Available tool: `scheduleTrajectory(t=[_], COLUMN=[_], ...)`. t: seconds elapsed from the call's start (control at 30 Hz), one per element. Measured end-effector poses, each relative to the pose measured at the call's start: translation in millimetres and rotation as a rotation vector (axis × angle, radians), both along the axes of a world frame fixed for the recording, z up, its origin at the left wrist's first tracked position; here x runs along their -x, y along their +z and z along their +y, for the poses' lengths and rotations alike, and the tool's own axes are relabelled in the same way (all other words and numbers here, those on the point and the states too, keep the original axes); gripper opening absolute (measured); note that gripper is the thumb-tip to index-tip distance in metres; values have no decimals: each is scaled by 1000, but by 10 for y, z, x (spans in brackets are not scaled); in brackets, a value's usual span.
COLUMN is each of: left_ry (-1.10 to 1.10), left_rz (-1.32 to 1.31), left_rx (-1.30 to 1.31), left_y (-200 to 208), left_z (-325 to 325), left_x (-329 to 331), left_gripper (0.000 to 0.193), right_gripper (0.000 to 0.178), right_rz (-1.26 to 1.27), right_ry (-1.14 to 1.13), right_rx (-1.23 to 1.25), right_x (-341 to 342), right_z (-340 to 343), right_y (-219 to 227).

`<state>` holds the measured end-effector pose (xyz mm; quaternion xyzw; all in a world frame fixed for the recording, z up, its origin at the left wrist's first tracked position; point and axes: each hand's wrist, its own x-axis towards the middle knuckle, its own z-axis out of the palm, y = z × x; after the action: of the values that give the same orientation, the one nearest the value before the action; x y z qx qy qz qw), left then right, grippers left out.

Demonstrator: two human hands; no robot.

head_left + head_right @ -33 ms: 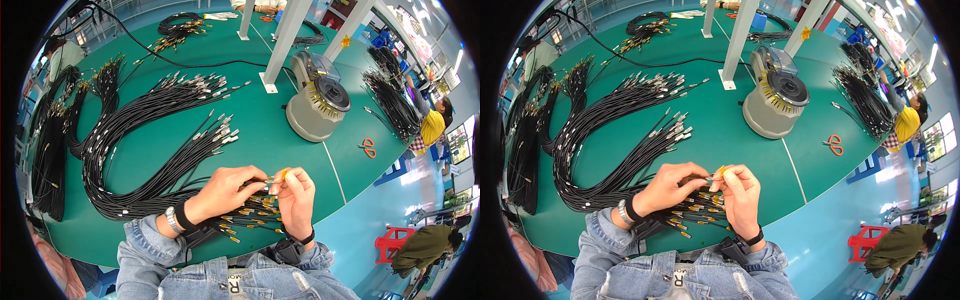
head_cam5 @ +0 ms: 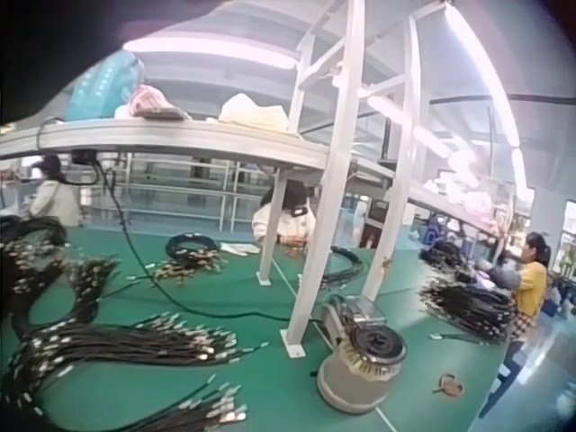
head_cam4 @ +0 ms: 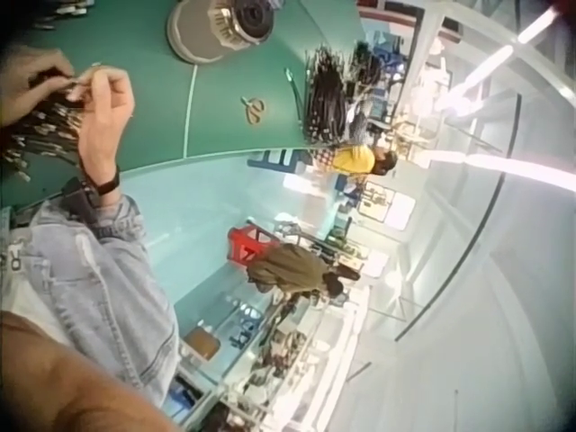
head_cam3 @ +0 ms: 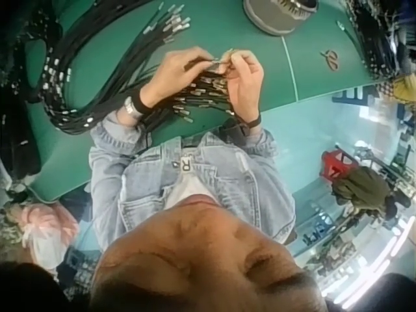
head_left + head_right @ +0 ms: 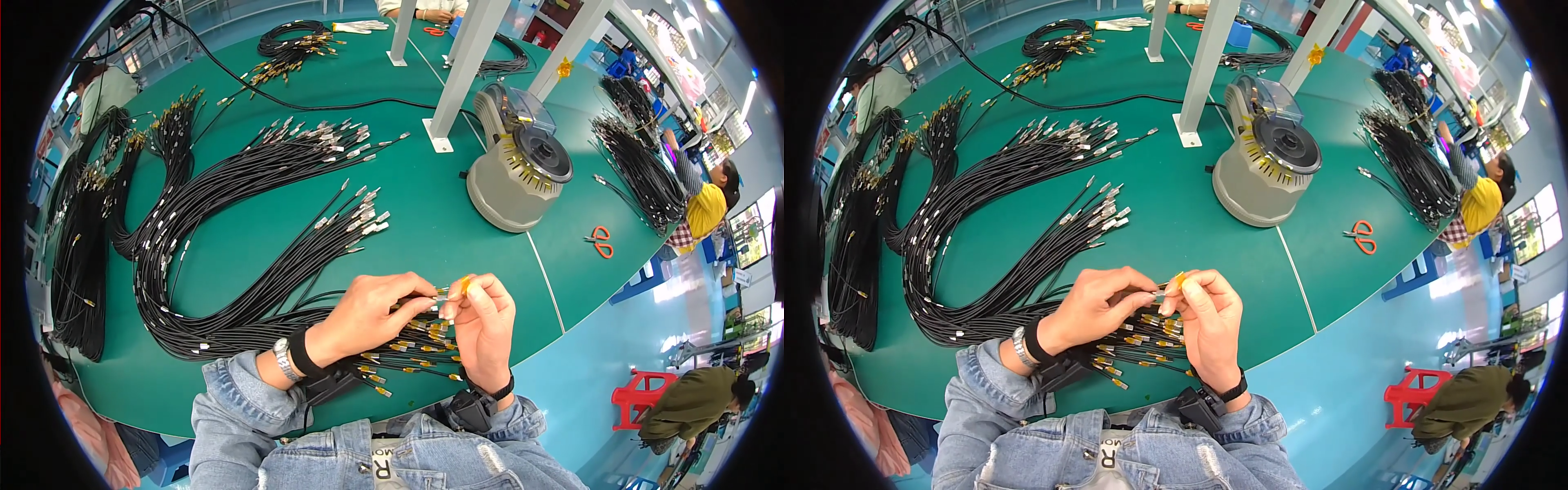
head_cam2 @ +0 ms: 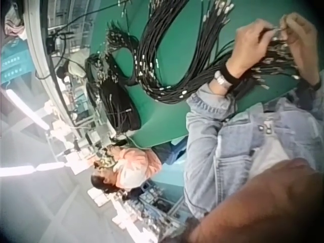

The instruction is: Assembling wire harnesses by manually attaching small yellow connectors to the ends of multiple wires.

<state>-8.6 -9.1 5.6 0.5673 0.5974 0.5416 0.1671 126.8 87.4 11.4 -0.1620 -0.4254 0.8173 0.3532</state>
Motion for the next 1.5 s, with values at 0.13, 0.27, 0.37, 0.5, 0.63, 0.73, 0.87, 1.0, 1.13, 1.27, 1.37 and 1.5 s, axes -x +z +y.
scheduleTrajectory(t=[0.13,0.27,0.37,0.5,0.63,0.73,0.87,1.0,1.13,1.27,1.37,1.5], left_ry=[108,272,307,298,276,265,253,246,240,233,229,229], left_rz=[252,633,737,772,772,761,757,747,728,722,726,735], left_rx=[-139,-268,-268,-267,-274,-286,-291,-289,-303,-307,-309,-317], left_y=[-44,-74,-73,-83,-83,-75,-84,-65,-85,-101,-105,-102], left_z=[-17,-52,-90,-110,-109,-110,-109,-117,-109,-110,-110,-105], left_x=[1,-8,-22,-37,-32,-36,-34,-36,-35,-35,-33,-31], left_gripper=[23,24,24,26,27,27,26,26,28,31,33,35], right_gripper=[11,9,8,6,5,2,3,1,1,2,2,1], right_rz=[-13,-91,-148,-177,-150,-133,-163,-147,-147,-165,-158,-151], right_ry=[-65,-105,-35,-24,-49,-50,-115,-83,-89,-106,-109,-108], right_rx=[-74,-207,-221,-127,-179,-188,-262,-234,-249,-245,-241,-250], right_x=[-19,-73,-65,-28,-8,-22,24,5,17,30,33,21], right_z=[-28,-128,-241,-292,-284,-274,-272,-259,-262,-270,-273,-272], right_y=[-5,-73,-113,-146,-154,-153,-121,-122,-118,-114,-116,-118])
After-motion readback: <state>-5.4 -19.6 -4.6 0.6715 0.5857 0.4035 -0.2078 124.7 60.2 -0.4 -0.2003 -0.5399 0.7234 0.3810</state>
